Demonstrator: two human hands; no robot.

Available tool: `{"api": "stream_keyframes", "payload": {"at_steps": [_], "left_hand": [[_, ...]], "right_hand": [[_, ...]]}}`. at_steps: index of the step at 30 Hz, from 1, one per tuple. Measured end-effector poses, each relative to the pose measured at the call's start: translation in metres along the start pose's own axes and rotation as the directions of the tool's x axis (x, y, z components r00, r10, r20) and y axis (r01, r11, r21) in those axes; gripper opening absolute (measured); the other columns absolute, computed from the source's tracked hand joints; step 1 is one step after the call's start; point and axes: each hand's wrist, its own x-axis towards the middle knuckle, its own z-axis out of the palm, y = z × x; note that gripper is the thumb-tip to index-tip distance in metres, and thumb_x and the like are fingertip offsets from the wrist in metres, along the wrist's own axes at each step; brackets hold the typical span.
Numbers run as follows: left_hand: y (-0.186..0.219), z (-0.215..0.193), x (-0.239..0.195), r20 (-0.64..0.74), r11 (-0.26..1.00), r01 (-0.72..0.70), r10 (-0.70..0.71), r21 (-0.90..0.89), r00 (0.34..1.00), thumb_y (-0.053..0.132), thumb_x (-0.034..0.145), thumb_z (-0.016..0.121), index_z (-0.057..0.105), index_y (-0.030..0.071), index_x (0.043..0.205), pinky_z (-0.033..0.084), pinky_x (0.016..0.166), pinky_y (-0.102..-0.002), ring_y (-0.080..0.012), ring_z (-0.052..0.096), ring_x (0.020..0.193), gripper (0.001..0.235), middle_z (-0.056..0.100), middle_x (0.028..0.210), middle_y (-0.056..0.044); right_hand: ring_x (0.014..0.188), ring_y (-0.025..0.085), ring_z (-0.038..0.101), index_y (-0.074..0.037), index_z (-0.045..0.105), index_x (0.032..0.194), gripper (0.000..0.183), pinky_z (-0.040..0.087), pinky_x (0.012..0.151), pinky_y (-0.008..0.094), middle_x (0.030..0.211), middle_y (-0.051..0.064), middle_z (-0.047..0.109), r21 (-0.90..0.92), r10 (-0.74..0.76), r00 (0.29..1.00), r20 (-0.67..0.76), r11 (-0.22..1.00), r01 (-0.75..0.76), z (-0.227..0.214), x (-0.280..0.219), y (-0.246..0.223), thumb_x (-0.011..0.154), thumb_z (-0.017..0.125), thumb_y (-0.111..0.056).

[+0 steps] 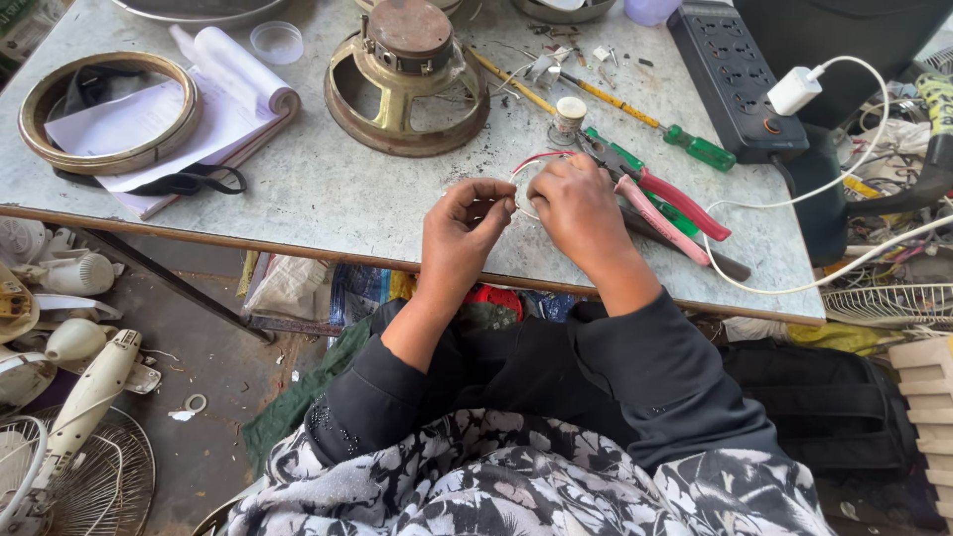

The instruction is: The person strips insulation from the ends of several wires using pliers, twists the exposed wire strands, and connects them to terminals on an electronic component at a workbench.

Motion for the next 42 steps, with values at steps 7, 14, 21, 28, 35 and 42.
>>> {"api": "stream_keyframes", "payload": {"at_steps": [7, 14, 21, 28, 35, 42], "left_hand": [[0.0, 0.001, -0.002, -0.022, 0.999, -0.028, 0.028, -0.021, 0.999, 0.001, 0.097, 0.068, 0.07, 0.0, 0.116, 0.06, 0.084, -0.023, -0.0079, 0.071, 0.092, 0.019, 0.074, 0.101, -0.003], [-0.013, -0.003, 0.0, 0.024, 0.998, -0.002, 0.004, -0.065, 1.0, 0.002, 0.097, 0.072, 0.074, -0.003, 0.119, 0.06, 0.086, -0.026, -0.0113, 0.072, 0.094, 0.023, 0.075, 0.106, -0.008], [-0.017, -0.009, 0.003, 0.018, 0.96, 0.038, -0.034, -0.278, 0.999, 0.005, 0.099, 0.069, 0.07, -0.005, 0.114, 0.061, 0.09, -0.03, -0.0151, 0.073, 0.096, 0.019, 0.074, 0.105, -0.009], [0.005, -0.028, 0.026, -0.022, 0.954, 0.052, -0.061, -0.295, 0.998, 0.008, 0.099, 0.067, 0.07, -0.001, 0.115, 0.061, 0.083, -0.031, -0.0138, 0.072, 0.094, 0.019, 0.073, 0.104, -0.005], [0.063, -0.102, 0.189, 0.153, 0.566, -0.496, 0.545, 0.659, 0.825, 0.004, 0.095, 0.072, 0.076, 0.007, 0.109, 0.06, 0.083, -0.032, -0.0187, 0.074, 0.089, 0.015, 0.078, 0.103, -0.009], [0.034, -0.117, 0.295, 0.393, 0.153, -0.455, 0.317, 0.877, 0.864, 0.012, 0.094, 0.068, 0.079, 0.012, 0.099, 0.055, 0.077, -0.047, -0.0369, 0.071, 0.085, 0.012, 0.075, 0.09, -0.016]], "right_hand": [[0.089, 0.024, 0.064, -0.007, 0.07, 0.094, 0.006, 0.05, 0.072, 0.038, 0.094, 0.005, 0.068, 0.339, 0.151, 0.987, -0.048, 0.932, -0.126, -0.021, 0.004, -0.019, 0.089, 0.073, -0.008], [0.082, 0.01, 0.071, -0.002, 0.066, 0.103, 0.011, 0.052, 0.069, 0.027, 0.088, 0.004, 0.074, 0.638, 0.216, 0.975, 0.043, 0.745, -0.193, -0.035, -0.003, -0.037, 0.094, 0.071, -0.006], [0.088, 0.01, 0.071, -0.004, 0.07, 0.104, 0.014, 0.057, 0.08, 0.027, 0.093, 0.005, 0.074, 0.805, 0.058, 0.907, 0.416, 0.441, -0.397, -0.023, 0.043, 0.012, 0.095, 0.074, -0.013], [0.099, 0.035, 0.066, -0.005, 0.075, 0.101, 0.019, 0.052, 0.083, 0.044, 0.1, 0.015, 0.07, 0.272, -0.072, 0.993, 0.094, 0.961, 0.044, 0.049, 0.098, 0.037, 0.084, 0.075, -0.014], [0.098, 0.036, 0.064, -0.004, 0.07, 0.093, 0.012, 0.052, 0.085, 0.046, 0.096, 0.013, 0.065, 0.227, -0.139, 0.986, 0.096, 0.967, 0.114, 0.069, 0.105, 0.048, 0.083, 0.072, -0.01], [0.096, 0.037, 0.063, -0.004, 0.065, 0.087, 0.007, 0.052, 0.082, 0.047, 0.094, 0.016, 0.061, 0.171, -0.127, 0.988, 0.086, 0.979, 0.111, 0.051, 0.107, 0.029, 0.081, 0.062, -0.002]]}}
